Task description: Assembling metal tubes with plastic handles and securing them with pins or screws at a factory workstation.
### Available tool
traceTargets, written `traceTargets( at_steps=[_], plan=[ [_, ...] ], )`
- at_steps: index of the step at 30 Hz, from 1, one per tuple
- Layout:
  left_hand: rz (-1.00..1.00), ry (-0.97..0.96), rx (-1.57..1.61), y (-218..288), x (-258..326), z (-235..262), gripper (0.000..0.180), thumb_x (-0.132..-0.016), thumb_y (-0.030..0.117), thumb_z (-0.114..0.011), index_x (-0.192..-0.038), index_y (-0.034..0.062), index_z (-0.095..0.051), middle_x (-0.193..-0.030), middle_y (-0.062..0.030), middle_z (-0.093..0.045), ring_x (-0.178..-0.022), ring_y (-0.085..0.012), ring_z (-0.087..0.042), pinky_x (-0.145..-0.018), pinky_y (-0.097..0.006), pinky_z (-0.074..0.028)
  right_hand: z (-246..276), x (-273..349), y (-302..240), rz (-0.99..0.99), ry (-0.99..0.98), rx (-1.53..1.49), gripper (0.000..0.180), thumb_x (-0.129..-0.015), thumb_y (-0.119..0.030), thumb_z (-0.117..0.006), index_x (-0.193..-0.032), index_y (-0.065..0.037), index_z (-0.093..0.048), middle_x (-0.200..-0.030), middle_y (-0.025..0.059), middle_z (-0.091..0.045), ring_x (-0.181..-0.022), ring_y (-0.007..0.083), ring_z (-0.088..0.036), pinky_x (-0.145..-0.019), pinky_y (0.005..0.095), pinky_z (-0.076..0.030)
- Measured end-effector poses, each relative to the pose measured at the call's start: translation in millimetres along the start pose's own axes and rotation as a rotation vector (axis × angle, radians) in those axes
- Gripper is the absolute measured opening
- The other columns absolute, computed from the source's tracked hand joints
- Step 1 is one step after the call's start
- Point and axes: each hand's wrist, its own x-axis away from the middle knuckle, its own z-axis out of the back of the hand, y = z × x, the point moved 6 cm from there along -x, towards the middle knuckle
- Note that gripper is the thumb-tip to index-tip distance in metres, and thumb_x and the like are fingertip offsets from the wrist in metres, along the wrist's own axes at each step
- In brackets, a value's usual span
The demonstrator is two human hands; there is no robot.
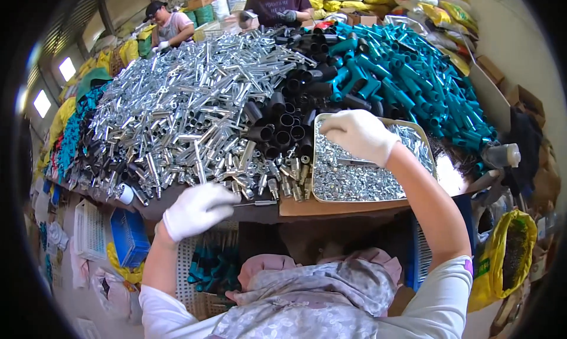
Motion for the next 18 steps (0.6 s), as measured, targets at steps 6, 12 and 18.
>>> traceTargets(
  at_steps=[6, 12, 18],
  plan=[
    [0.203, 0.379, -0.244, -38.8, -57.5, -13.3, 0.029, -0.09, 0.031, -0.068, -0.109, 0.0094, -0.066, -0.096, -0.0161, -0.07, -0.091, -0.0364, -0.069, -0.08, -0.048, -0.054, -44.3, -40.1, -23.2, 0.184, 0.176, 0.078, 0.014, -0.085, -0.013, -0.068, -0.095, -0.007, -0.076, -0.093, 0.0124, -0.072, -0.093, 0.0329, -0.068, -0.085, 0.0428, -0.053],
    [0.39, 0.533, 0.094, -64.4, -79.2, -40.7, 0.04, -0.082, 0.018, -0.074, -0.119, 0.008, -0.065, -0.106, -0.0181, -0.07, -0.098, -0.0364, -0.069, -0.083, -0.044, -0.055, -109.8, -65.0, -81.3, 0.451, 0.263, 0.578, 0.021, -0.077, -0.016, -0.068, -0.096, -0.01, -0.069, -0.095, 0.0048, -0.066, -0.097, 0.0253, -0.062, -0.084, 0.0384, -0.047],
    [0.285, 0.532, 0.804, -57.6, -35.9, -44.6, 0.036, -0.086, 0.004, -0.072, -0.122, -0.0029, -0.067, -0.111, -0.0113, -0.073, -0.098, -0.0144, -0.068, -0.088, -0.031, -0.054, -99.9, -55.7, -100.8, 0.561, 0.102, 0.376, 0.023, -0.079, -0.023, -0.074, -0.098, -0.012, -0.067, -0.094, 0.0047, -0.066, -0.095, 0.0263, -0.062, -0.082, 0.04, -0.048]
  ],
)
